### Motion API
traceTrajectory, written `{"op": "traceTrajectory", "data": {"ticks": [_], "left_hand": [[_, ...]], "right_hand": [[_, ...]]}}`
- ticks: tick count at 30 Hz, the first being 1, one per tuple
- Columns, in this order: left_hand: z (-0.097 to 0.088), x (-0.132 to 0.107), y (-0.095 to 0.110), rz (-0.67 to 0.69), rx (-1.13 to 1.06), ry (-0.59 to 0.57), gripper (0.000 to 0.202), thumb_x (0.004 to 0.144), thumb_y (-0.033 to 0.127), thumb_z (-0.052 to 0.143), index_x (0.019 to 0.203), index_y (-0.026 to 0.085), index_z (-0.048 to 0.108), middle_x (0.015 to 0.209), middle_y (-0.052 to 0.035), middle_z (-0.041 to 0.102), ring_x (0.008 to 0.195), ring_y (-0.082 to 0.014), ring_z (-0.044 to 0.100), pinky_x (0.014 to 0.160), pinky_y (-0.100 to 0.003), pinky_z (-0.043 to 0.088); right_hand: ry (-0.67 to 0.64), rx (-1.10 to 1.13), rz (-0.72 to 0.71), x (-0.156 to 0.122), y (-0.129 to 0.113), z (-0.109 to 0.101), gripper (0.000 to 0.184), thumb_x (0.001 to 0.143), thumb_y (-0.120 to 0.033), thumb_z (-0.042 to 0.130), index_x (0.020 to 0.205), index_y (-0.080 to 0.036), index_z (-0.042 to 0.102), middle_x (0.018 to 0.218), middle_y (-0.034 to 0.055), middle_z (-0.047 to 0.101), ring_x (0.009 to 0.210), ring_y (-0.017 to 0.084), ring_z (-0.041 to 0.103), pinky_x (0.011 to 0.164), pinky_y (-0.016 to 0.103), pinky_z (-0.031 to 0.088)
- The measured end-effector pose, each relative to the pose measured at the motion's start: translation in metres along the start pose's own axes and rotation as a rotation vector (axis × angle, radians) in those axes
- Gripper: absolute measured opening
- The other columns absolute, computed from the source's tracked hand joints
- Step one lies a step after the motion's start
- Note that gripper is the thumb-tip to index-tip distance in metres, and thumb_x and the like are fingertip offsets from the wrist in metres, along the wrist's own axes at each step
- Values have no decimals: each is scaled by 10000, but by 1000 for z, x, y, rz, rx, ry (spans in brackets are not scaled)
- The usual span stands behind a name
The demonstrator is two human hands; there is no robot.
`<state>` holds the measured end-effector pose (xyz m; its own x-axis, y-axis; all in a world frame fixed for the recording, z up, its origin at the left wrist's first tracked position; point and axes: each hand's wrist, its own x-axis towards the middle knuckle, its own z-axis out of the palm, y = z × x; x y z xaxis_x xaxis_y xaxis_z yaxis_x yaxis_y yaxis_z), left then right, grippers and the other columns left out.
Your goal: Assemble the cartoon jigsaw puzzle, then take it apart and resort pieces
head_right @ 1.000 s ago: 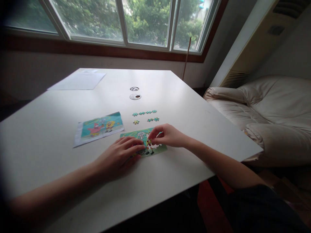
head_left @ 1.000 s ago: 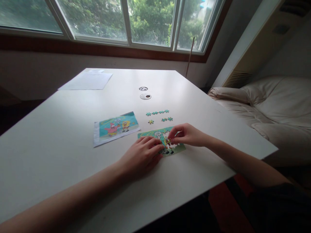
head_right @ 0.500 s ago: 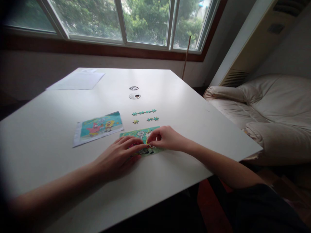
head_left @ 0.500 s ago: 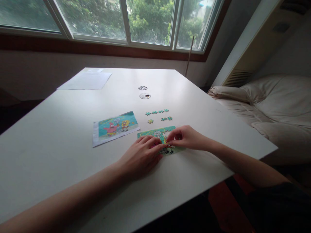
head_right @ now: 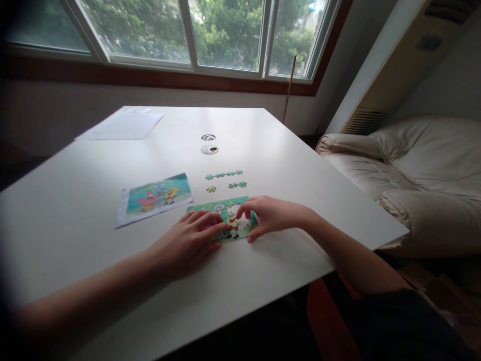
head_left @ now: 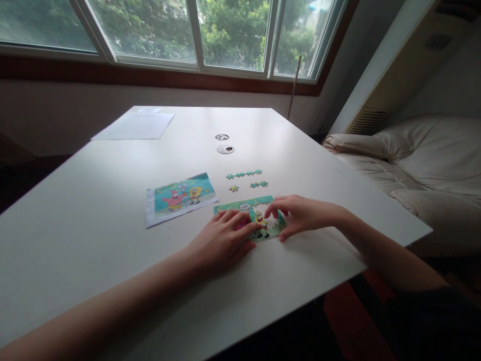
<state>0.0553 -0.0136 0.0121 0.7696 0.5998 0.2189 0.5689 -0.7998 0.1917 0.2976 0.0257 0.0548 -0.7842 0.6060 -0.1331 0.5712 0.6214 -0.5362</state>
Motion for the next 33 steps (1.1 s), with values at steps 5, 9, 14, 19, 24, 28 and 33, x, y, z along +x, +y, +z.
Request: {"op": "traceTrajectory", "data": {"ticks": [5,9,14,19,24,28,33], "left_hand": [[0,1,0,-8,6,-19,358,886,362,403,1224,262,463,1123,-86,509,1013,-265,447,857,-440,366],[-1,1,1,-10,17,-32,346,891,371,389,1203,252,475,1126,-86,505,1001,-265,442,847,-438,365],[-1,0,1,-18,23,-23,337,897,368,376,1196,254,480,1122,-83,506,1002,-254,439,853,-423,359],[-3,0,2,-15,10,-21,338,889,355,394,1199,257,487,1109,-82,512,996,-249,447,850,-412,366],[-1,-1,1,-7,20,-14,349,890,350,386,1220,274,470,1113,-79,507,993,-249,450,848,-420,367],[0,0,1,-9,30,-13,360,890,365,390,1225,264,471,1115,-87,507,997,-260,449,848,-435,368],[-1,-1,2,-8,12,7,366,887,353,398,1233,262,472,1097,-91,518,998,-262,454,845,-440,380]], "right_hand": [[-1,-33,7,0,-1,1,391,675,-353,705,1019,-206,591,918,35,577,801,144,530,697,230,406],[10,-52,-14,1,-2,2,304,701,-316,691,970,-194,618,894,31,578,781,136,535,697,228,412],[18,-70,-47,1,-2,4,255,725,-298,673,952,-185,650,878,41,585,764,132,545,706,232,423],[29,-66,-64,2,-1,5,229,735,-284,665,945,-194,673,864,43,600,757,132,554,715,235,428],[23,-48,-77,2,-4,3,230,735,-282,664,944,-186,683,845,46,610,723,121,550,691,224,428],[1,-41,-114,4,-2,1,233,762,-303,635,956,-181,674,835,45,609,710,111,541,672,216,422],[47,-24,-107,21,12,-7,229,794,-337,589,922,-161,659,768,23,611,629,85,499,604,199,402]]}}
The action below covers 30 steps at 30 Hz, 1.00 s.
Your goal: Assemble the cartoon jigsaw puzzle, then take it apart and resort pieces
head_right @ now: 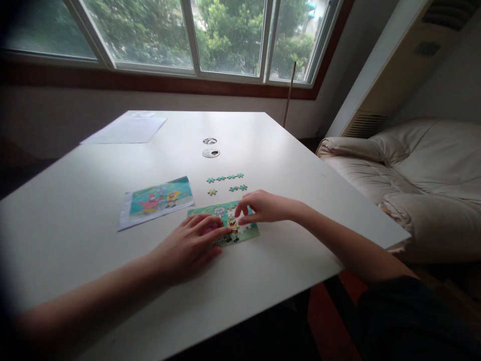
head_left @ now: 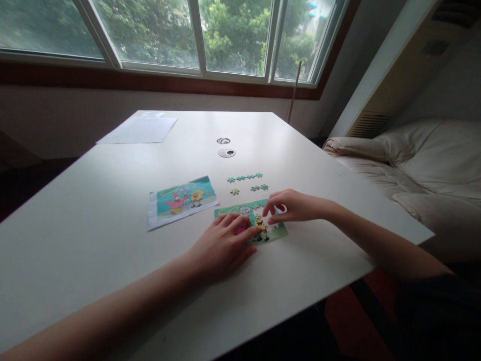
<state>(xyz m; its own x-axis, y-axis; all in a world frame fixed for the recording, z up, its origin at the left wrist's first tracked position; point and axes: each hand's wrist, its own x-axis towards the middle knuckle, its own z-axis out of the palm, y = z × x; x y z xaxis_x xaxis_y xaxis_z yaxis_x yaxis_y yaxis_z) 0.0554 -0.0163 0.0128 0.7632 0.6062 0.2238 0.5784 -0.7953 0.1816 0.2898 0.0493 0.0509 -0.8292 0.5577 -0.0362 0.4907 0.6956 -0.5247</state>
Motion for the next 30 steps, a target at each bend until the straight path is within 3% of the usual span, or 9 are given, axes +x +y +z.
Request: {"op": "traceTrajectory", "data": {"ticks": [8,15,23,26,30], "left_hand": [[-5,0,2,-2,-23,3,332,897,312,388,1201,248,507,1079,-84,547,1005,-248,467,873,-429,383],[-5,0,2,-7,-21,20,312,901,311,379,1163,227,528,1078,-80,559,982,-239,480,863,-418,382],[-3,-1,1,-6,-26,32,318,892,311,397,1175,239,525,1086,-80,557,991,-239,483,875,-420,378],[-5,0,2,-4,-25,12,319,897,306,389,1175,228,523,1097,-84,557,998,-239,484,877,-420,382],[-8,0,4,4,-8,14,316,887,309,409,1171,231,523,1086,-85,561,987,-238,491,866,-410,389]], "right_hand": [[161,-112,44,59,28,-10,188,772,-287,596,870,-141,664,732,24,611,619,90,499,600,212,367],[76,-149,93,98,24,-5,265,718,-325,648,913,-145,645,818,37,620,668,108,518,610,217,366],[-107,-111,189,113,23,-15,274,648,-328,693,847,-146,638,823,27,619,663,112,520,575,227,374],[-64,-82,155,112,23,-14,246,638,-307,699,811,-145,631,835,25,616,674,107,509,584,224,370],[49,17,102,99,23,-8,180,686,-299,660,736,-133,612,706,2,593,617,87,471,560,214,354]]}}
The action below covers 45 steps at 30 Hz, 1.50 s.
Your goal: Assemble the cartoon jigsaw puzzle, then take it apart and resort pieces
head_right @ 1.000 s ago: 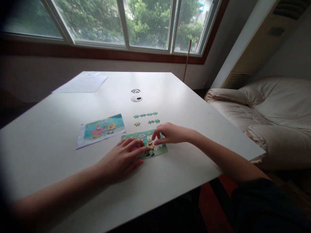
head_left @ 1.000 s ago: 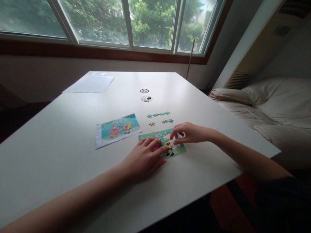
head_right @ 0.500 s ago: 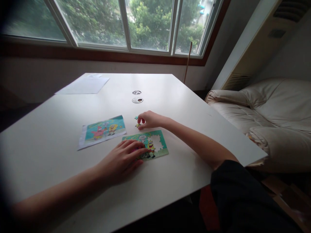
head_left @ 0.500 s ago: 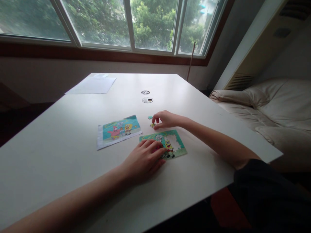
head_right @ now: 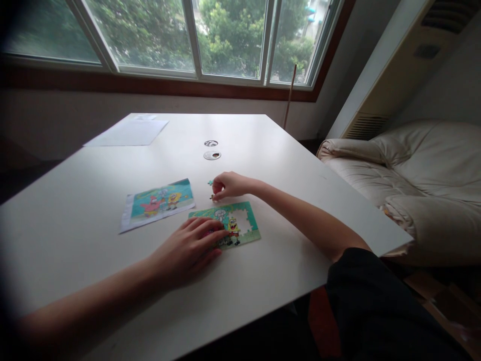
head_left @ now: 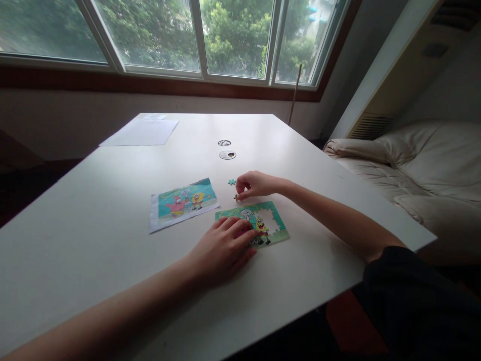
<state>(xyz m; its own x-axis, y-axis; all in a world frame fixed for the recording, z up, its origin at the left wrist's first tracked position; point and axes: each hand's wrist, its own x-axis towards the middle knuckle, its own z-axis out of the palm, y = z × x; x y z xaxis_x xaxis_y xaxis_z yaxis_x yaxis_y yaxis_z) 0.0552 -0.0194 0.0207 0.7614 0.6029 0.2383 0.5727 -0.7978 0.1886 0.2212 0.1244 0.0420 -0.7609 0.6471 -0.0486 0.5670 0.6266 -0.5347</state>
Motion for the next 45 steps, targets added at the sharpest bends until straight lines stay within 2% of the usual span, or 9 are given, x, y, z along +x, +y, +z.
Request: {"op": "traceTrajectory", "data": {"ticks": [3,6,10,14,18,28,37,45], "left_hand": [[0,0,1,-6,6,-8,319,887,309,411,1176,230,518,1088,-86,559,992,-239,489,868,-409,384],[0,1,1,-13,11,-27,321,894,314,394,1178,227,516,1088,-87,557,997,-241,486,872,-414,378],[1,1,1,-10,19,-28,321,891,312,398,1181,235,513,1077,-84,558,990,-235,490,871,-408,378],[3,1,0,-7,24,-6,318,882,310,418,1177,238,515,1075,-81,561,996,-236,487,866,-403,381],[3,0,0,-6,27,-5,313,881,310,416,1163,227,522,1078,-83,561,986,-240,492,856,-410,386],[5,0,-1,-5,19,8,312,880,300,410,1165,235,517,1086,-77,559,996,-240,490,864,-412,378],[2,1,1,1,20,8,313,868,287,430,1160,226,525,1073,-83,567,987,-238,498,856,-404,390],[5,-1,-1,10,22,35,316,869,289,427,1166,234,521,1089,-82,566,991,-236,497,861,-403,390]], "right_hand": [[48,151,-3,-19,3,0,213,699,-312,654,766,-115,607,667,3,583,596,82,474,543,210,364],[-12,290,6,-43,6,-4,256,706,-339,652,809,-109,612,686,16,610,599,86,506,540,210,384],[-110,347,40,-72,8,-5,283,710,-374,651,828,-118,631,727,30,651,646,100,554,581,219,413],[-109,355,76,-87,7,6,283,720,-380,642,838,-123,649,761,40,665,697,116,579,627,226,436],[-65,326,101,-89,0,14,249,729,-347,632,829,-121,661,740,37,655,680,114,565,605,213,433],[36,173,117,-91,-8,15,196,731,-318,617,795,-140,670,749,31,665,671,111,563,586,207,400],[68,66,117,-92,-12,18,156,720,-293,625,768,-150,666,695,9,640,627,98,538,568,198,367],[109,57,144,-93,2,4,199,743,-328,599,781,-139,647,698,14,623,613,94,483,578,213,359]]}}
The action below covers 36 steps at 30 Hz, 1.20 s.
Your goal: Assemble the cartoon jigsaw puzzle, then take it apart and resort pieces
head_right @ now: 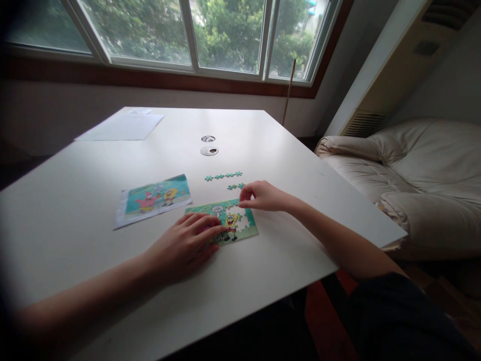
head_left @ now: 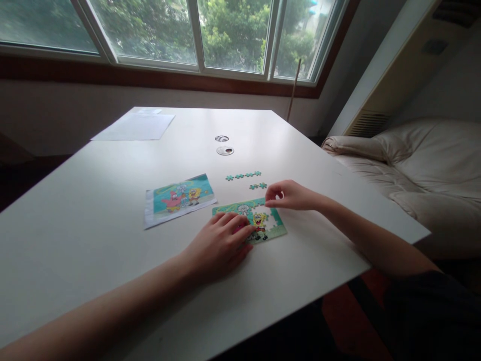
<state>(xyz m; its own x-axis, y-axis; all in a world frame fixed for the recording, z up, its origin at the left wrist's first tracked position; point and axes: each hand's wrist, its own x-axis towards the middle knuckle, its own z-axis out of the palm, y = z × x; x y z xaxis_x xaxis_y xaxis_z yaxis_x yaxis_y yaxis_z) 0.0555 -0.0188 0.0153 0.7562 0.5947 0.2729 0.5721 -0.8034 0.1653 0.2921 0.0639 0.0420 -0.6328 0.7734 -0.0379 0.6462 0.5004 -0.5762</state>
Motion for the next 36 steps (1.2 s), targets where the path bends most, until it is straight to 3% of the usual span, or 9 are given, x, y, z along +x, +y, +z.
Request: {"op": "traceTrajectory", "data": {"ticks": [7,13,17,21,31,36], "left_hand": [[-4,1,1,-12,-7,-48,322,882,288,406,1179,239,518,1090,-82,559,994,-236,501,868,-409,386],[-3,1,1,-5,-7,-14,315,880,282,415,1175,243,517,1085,-82,561,993,-235,502,866,-407,387],[-1,1,0,-14,-4,-19,321,873,284,429,1180,241,512,1107,-85,552,1003,-241,503,875,-414,388],[1,0,0,-14,-5,-11,339,872,287,427,1200,238,496,1132,-83,542,1008,-246,500,875,-423,392],[-1,1,-1,3,-15,-7,338,879,280,419,1201,235,510,1111,-90,560,1010,-242,507,874,-420,400],[1,1,-1,0,-8,-18,333,879,290,420,1193,229,513,1121,-89,555,1014,-246,499,879,-422,394]], "right_hand": [[164,-85,96,6,29,-14,228,737,-351,584,795,-142,652,678,13,592,601,95,483,581,214,360],[277,-80,120,18,46,-3,235,751,-315,554,892,-152,648,729,17,611,580,87,473,585,211,374],[282,-46,58,26,48,4,286,751,-310,563,981,-157,638,786,26,612,577,83,469,586,209,387],[277,-85,26,28,47,4,233,732,-284,591,917,-163,666,779,22,590,591,82,475,606,209,392],[168,-59,90,28,47,-3,234,715,-290,617,896,-147,657,772,23,587,612,87,476,595,203,386],[239,-19,4,32,49,2,297,754,-300,592,1004,-146,636,843,49,585,622,90,478,631,222,407]]}}
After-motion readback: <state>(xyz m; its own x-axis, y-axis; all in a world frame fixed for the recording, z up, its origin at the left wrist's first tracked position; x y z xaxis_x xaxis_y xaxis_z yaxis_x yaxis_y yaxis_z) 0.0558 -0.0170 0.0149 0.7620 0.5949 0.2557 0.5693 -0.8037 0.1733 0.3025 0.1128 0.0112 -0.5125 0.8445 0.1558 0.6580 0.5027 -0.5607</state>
